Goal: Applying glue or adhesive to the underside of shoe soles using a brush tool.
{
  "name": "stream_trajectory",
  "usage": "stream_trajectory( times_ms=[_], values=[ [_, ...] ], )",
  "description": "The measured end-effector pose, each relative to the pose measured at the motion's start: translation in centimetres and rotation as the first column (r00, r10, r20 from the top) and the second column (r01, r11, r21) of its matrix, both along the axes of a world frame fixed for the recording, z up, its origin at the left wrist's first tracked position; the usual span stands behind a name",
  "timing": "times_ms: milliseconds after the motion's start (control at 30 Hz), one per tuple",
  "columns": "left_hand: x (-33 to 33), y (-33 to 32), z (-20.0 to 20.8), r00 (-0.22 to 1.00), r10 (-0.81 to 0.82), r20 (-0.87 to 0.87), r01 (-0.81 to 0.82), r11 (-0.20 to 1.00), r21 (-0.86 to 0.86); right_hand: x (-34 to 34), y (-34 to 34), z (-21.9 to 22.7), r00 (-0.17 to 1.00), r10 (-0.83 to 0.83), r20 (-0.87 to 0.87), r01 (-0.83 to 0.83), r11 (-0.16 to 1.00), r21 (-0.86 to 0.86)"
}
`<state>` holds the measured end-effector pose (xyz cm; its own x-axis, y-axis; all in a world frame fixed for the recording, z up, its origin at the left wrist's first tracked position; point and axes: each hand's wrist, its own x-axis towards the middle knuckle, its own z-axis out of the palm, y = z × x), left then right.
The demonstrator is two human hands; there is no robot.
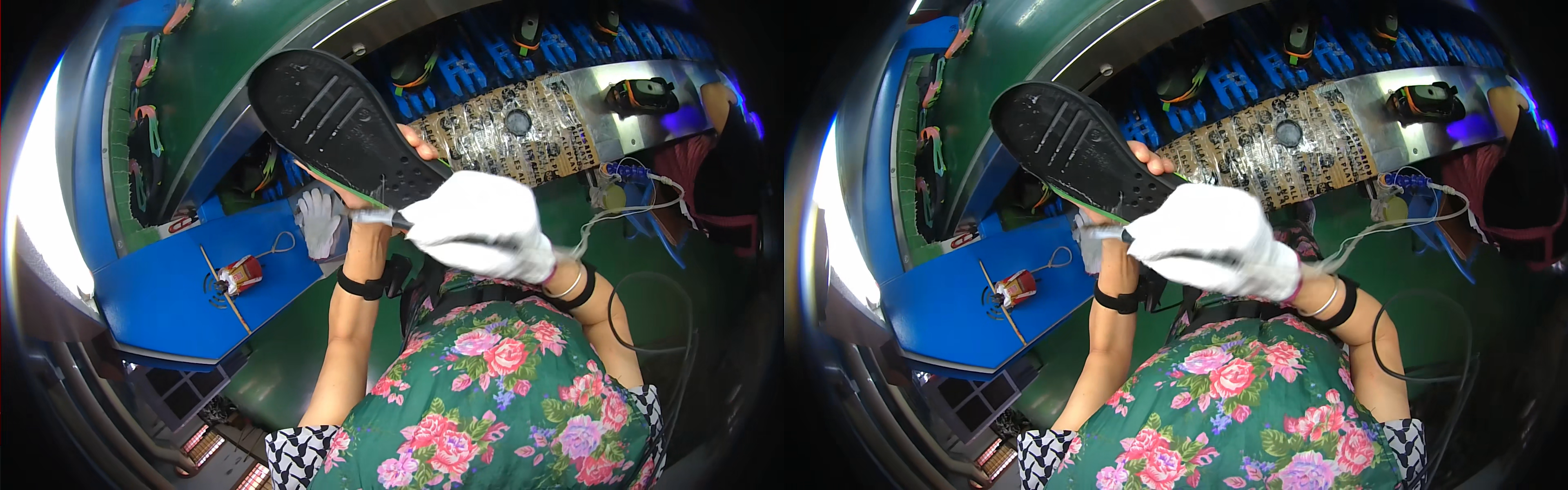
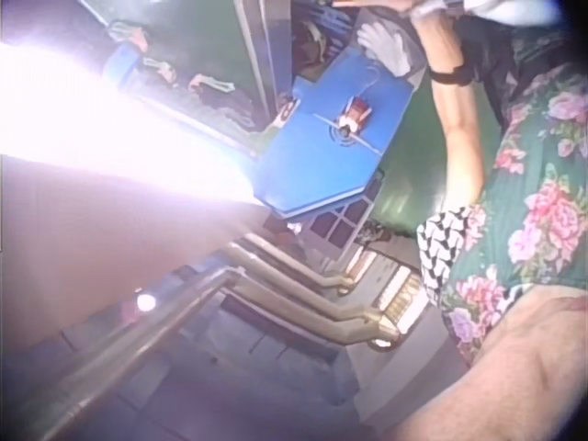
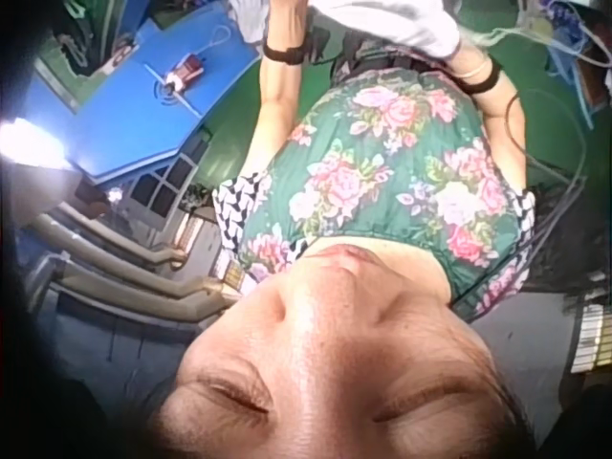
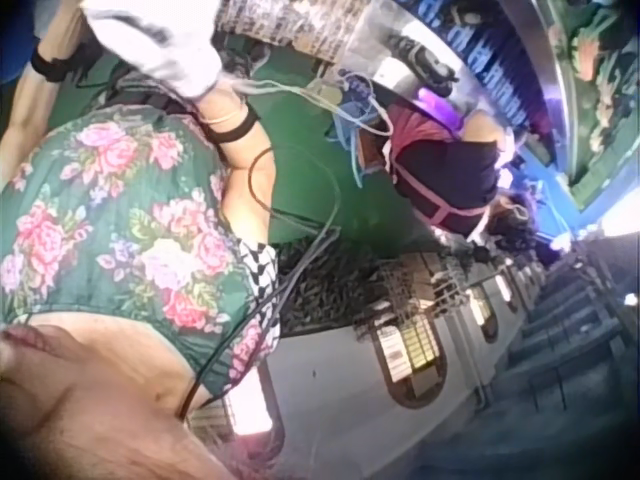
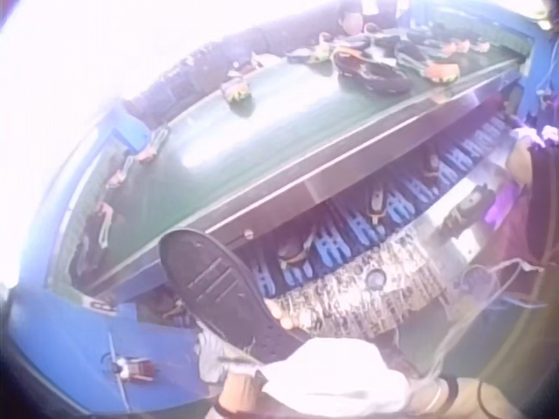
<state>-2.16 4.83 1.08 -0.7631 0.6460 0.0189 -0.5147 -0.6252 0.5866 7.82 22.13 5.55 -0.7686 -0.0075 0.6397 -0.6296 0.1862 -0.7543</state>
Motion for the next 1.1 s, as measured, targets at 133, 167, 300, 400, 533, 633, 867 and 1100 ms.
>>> stream_trajectory(
  times_ms=[133,167,300,400,533,633,867,1100],
  values=[
    [-1.0,0.1,0.6,0.992,0.030,-0.118,-0.023,0.998,0.059,0.1,0.9,-0.5,0.998,-0.058,0.011,0.057,0.997,0.060],
    [-1.1,0.0,0.8,0.986,0.059,-0.154,-0.052,0.998,0.047,0.4,0.6,-0.1,0.997,-0.056,-0.046,0.063,0.985,0.160],
    [-0.7,0.4,1.8,0.986,0.091,-0.142,-0.074,0.990,0.123,0.6,-0.3,-0.2,0.995,0.032,0.097,-0.028,0.999,-0.044],
    [-2.0,-0.1,0.9,0.986,0.096,-0.135,-0.076,0.986,0.150,0.2,0.3,-0.7,0.974,-0.017,0.224,0.058,0.982,-0.179],
    [-2.4,-0.4,1.4,0.972,0.117,-0.206,-0.094,0.988,0.119,1.1,0.1,-0.5,0.997,-0.035,0.068,0.029,0.996,0.079],
    [-2.8,-0.4,1.3,0.958,0.132,-0.253,-0.109,0.989,0.104,0.9,0.3,-0.3,0.983,0.016,0.184,0.006,0.993,-0.114],
    [-3.2,0.0,2.1,0.904,0.157,-0.397,-0.155,0.987,0.039,0.9,0.4,-0.4,0.994,-0.029,0.104,0.031,0.999,-0.009],
    [-3.4,0.2,2.1,0.929,0.155,-0.337,-0.149,0.988,0.044,0.7,1.0,-0.8,0.978,-0.068,0.197,0.081,0.995,-0.059]
  ],
)
